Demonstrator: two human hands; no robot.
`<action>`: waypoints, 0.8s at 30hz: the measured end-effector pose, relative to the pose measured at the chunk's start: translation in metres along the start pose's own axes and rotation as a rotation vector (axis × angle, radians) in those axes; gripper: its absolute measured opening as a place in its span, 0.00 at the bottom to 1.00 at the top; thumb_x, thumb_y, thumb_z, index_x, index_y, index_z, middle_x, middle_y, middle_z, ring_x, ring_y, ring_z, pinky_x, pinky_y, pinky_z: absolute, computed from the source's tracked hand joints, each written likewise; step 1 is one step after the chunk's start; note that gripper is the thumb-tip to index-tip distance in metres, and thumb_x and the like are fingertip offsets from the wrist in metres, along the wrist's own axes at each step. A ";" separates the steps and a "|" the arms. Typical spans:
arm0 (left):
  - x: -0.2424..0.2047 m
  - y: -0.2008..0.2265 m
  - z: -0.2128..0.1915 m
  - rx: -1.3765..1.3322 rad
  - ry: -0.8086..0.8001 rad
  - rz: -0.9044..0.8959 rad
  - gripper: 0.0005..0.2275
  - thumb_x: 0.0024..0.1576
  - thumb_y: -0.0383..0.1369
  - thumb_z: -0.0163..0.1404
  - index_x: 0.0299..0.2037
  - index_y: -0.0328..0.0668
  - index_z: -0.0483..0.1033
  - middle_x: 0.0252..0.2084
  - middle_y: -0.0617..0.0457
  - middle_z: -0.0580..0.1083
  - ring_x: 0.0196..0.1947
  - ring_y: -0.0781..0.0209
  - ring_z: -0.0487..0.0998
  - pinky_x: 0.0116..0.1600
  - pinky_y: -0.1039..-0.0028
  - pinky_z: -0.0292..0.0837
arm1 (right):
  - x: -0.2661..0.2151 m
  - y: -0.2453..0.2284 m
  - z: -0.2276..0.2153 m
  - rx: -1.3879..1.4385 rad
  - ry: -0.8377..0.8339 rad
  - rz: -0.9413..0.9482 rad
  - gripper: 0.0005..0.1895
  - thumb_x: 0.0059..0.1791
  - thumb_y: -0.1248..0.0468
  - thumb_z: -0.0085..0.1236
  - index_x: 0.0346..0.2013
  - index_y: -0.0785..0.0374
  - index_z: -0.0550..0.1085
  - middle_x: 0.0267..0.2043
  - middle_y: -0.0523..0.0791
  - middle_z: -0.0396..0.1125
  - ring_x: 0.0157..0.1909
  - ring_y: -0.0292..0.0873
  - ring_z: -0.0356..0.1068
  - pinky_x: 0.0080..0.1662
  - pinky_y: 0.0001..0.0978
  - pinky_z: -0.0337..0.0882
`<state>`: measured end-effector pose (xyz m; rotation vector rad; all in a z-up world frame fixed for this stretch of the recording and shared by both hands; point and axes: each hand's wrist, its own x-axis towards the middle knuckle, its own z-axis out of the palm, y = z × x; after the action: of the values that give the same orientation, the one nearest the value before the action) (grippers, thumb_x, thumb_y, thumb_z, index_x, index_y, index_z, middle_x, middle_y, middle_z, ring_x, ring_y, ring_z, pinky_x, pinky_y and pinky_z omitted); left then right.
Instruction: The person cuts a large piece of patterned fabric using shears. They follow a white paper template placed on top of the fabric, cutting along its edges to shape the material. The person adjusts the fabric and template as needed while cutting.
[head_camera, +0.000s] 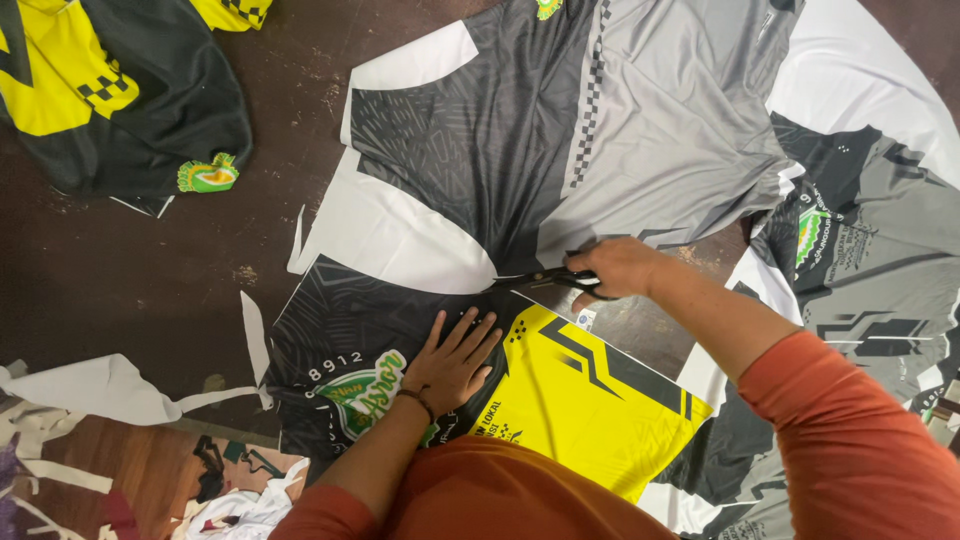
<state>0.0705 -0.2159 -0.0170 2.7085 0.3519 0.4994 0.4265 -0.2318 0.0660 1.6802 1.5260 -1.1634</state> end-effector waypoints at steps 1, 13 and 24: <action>0.000 0.000 0.001 -0.001 0.001 -0.001 0.29 0.60 0.43 0.43 0.74 0.52 0.57 0.77 0.51 0.55 0.77 0.48 0.52 0.76 0.41 0.39 | 0.001 -0.001 0.002 -0.001 -0.001 0.001 0.35 0.35 0.27 0.63 0.52 0.33 0.74 0.46 0.40 0.77 0.55 0.49 0.74 0.57 0.51 0.75; 0.000 -0.002 0.005 -0.015 0.038 0.013 0.27 0.63 0.43 0.38 0.74 0.52 0.56 0.77 0.51 0.56 0.77 0.47 0.51 0.76 0.40 0.39 | -0.007 -0.031 0.010 0.055 0.027 -0.003 0.31 0.39 0.30 0.63 0.49 0.38 0.76 0.43 0.40 0.76 0.52 0.49 0.75 0.54 0.49 0.75; 0.000 0.000 0.002 -0.050 0.078 0.007 0.25 0.66 0.43 0.33 0.74 0.52 0.57 0.76 0.51 0.57 0.77 0.47 0.52 0.76 0.39 0.39 | -0.018 -0.062 0.012 0.053 0.025 -0.002 0.27 0.45 0.37 0.61 0.52 0.44 0.74 0.44 0.44 0.75 0.53 0.52 0.74 0.56 0.50 0.73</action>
<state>0.0714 -0.2164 -0.0193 2.6486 0.3455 0.6088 0.3638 -0.2397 0.0844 1.7347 1.5245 -1.1976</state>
